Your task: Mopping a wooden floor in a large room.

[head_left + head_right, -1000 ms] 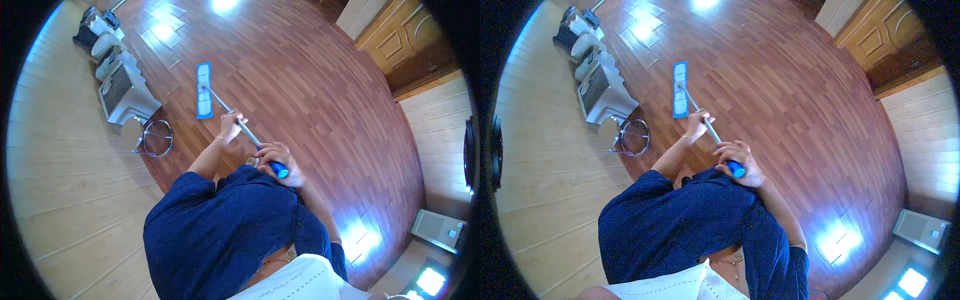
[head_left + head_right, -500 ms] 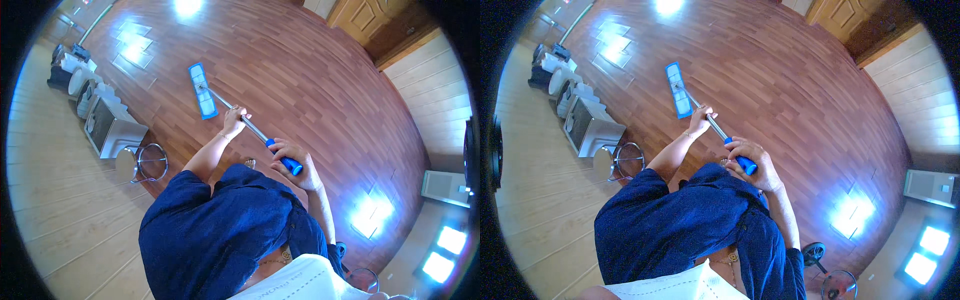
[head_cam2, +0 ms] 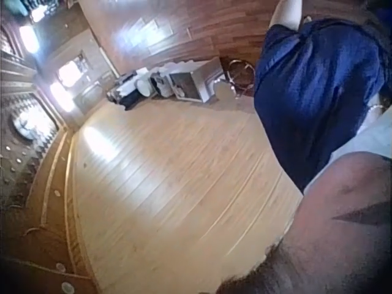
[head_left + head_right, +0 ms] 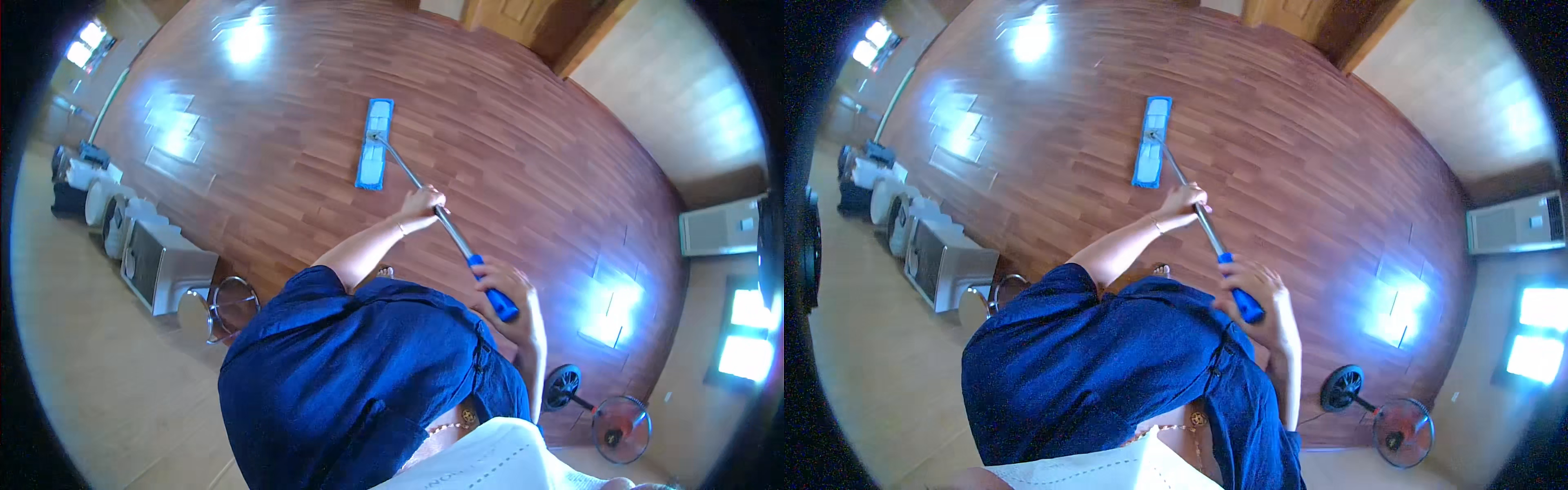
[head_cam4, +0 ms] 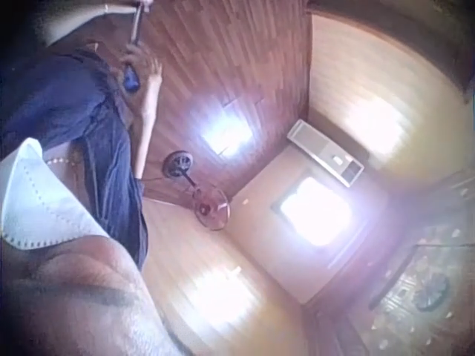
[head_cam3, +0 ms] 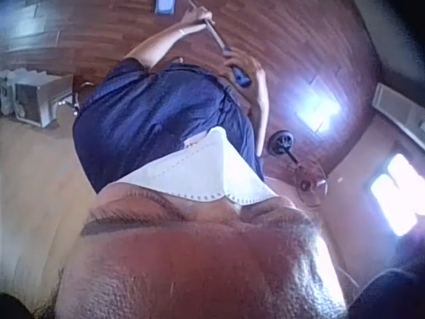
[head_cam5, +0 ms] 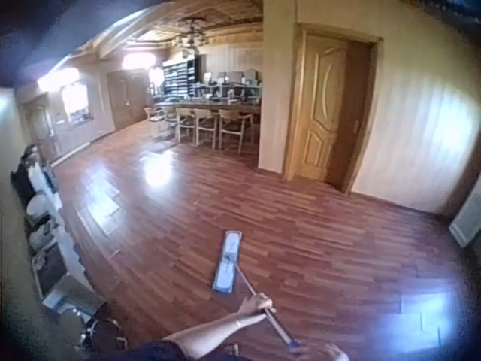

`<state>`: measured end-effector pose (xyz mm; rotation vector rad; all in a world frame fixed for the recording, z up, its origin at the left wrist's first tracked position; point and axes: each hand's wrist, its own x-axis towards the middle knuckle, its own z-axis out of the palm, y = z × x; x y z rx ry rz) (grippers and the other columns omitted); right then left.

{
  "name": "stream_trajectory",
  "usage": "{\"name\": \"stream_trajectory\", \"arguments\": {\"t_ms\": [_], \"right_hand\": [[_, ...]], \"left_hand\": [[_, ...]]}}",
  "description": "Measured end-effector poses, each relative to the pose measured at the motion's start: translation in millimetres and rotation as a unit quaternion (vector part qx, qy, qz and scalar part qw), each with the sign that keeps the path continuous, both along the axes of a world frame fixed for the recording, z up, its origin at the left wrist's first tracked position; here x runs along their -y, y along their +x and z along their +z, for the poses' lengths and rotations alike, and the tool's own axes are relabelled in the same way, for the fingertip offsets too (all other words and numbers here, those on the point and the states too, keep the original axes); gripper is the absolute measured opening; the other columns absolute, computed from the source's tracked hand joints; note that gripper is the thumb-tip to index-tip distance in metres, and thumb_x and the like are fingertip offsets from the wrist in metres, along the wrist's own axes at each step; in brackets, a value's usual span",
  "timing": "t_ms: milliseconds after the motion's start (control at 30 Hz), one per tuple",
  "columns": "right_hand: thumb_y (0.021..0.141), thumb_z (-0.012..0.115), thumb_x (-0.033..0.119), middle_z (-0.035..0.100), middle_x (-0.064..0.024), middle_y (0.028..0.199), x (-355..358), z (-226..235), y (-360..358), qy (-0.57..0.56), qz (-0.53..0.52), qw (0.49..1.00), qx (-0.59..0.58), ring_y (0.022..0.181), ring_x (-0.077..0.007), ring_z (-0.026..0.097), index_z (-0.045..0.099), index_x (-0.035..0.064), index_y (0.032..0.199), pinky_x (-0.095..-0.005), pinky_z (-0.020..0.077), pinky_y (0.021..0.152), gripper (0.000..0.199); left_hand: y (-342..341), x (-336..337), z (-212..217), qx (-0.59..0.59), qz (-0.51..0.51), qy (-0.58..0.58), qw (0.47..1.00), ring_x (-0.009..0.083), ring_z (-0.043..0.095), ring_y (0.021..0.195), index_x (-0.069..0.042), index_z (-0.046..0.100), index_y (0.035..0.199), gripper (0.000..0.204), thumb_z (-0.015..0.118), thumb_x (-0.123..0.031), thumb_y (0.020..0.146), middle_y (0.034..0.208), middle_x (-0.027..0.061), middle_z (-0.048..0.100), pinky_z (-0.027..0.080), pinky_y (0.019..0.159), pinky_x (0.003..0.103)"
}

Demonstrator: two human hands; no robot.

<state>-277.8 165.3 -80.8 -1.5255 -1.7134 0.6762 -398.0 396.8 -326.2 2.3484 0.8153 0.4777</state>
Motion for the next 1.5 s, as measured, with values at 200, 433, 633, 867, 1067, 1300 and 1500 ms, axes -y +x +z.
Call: {"name": "stream_trajectory", "arguments": {"t_ms": [200, 433, 633, 867, 1067, 1300, 1500], "right_hand": [[0.062, 0.068, 0.019, 0.069, -0.0151, 0.098, 103.5, 72.2, 37.1, 0.008, -0.123, 0.992, 0.035, 0.097, -0.0356, 0.064, 0.063, 0.0051, 0.080, -0.0442, 0.0459, 0.084, 0.023], [0.071, 0.075, 0.054, 0.066, -0.0021, 0.075, 195.1, 123.2, 62.0, 0.196, -0.022, 0.979, 0.057, 0.074, -0.0221, 0.066, 0.063, 0.0135, 0.073, -0.0404, 0.0475, 0.067, 0.042], [0.076, 0.068, 0.027, 0.068, -0.0109, 0.076, 215.7, 158.7, 51.0, 0.376, -0.008, 0.925, 0.060, 0.065, -0.0209, 0.065, 0.067, 0.0049, 0.076, -0.0393, 0.0501, 0.062, 0.022], [0.069, 0.069, 0.024, 0.066, -0.0143, 0.069, 210.3, 172.9, 52.7, 0.267, 0.051, 0.962, 0.033, 0.065, -0.0281, 0.061, 0.067, -0.0015, 0.075, -0.0386, 0.0492, 0.058, 0.026], [0.076, 0.068, 0.016, 0.063, -0.0023, 0.085, 180.4, 148.0, 103.5, 0.151, 0.318, 0.936, 0.025, 0.082, -0.0184, 0.065, 0.060, 0.0155, 0.077, -0.0377, 0.0445, 0.074, 0.007], [0.075, 0.079, 0.034, 0.064, -0.0065, 0.082, 62.5, 23.3, 54.6, 0.305, 0.236, 0.897, -0.214, 0.080, -0.0264, 0.065, 0.063, 0.0101, 0.081, -0.0435, 0.0487, 0.074, 0.030], [0.069, 0.071, 0.018, 0.063, -0.0154, 0.098, -25.3, -20.6, -29.9, 0.121, 0.020, 0.985, -0.119, 0.102, -0.0352, 0.058, 0.062, 0.0055, 0.081, -0.0447, 0.0443, 0.087, 0.019]], "left_hand": [[94.1, 95.9, 35.6, 0.062, -0.214, 0.128, 0.966, 0.0269, 0.062, 0.067, -0.016, 0.054, 0.064, 0.014, 0.066, -0.024, 0.069, 0.065, 0.0052, 0.059, 0.048, 0.058, 0.042], [153.4, 209.3, 77.7, 0.027, -0.489, -0.025, 0.871, 0.0331, 0.065, 0.072, -0.014, 0.059, 0.069, 0.014, 0.069, -0.024, 0.068, 0.070, 0.0101, 0.063, 0.050, 0.063, 0.048], [166.0, 269.5, 119.1, 0.035, -0.566, -0.087, 0.819, 0.0344, 0.065, 0.077, -0.014, 0.066, 0.076, 0.028, 0.071, -0.041, 0.072, 0.077, 0.0116, 0.066, 0.051, 0.067, 0.048], [149.2, 265.9, 118.1, 0.049, -0.542, -0.065, 0.837, 0.0339, 0.065, 0.075, -0.012, 0.062, 0.069, 0.009, 0.063, -0.020, 0.067, 0.072, 0.0121, 0.065, 0.051, 0.066, 0.048], [117.2, 203.8, 107.3, 0.036, -0.444, -0.023, 0.895, 0.0369, 0.063, 0.069, -0.009, 0.059, 0.066, 0.011, 0.062, -0.020, 0.066, 0.069, 0.0143, 0.063, 0.051, 0.063, 0.050], [45.7, 85.0, 50.6, 0.093, -0.238, 0.015, 0.967, 0.0376, 0.059, 0.061, -0.009, 0.048, 0.056, 0.022, 0.064, -0.019, 0.068, 0.059, 0.0137, 0.054, 0.048, 0.057, 0.048], [-44.0, -24.1, 9.1, -0.029, -0.044, 0.061, 0.997, 0.0312, 0.060, 0.074, -0.011, 0.050, 0.060, 0.036, 0.065, -0.038, 0.078, 0.068, 0.0092, 0.056, 0.046, 0.064, 0.047]]}}
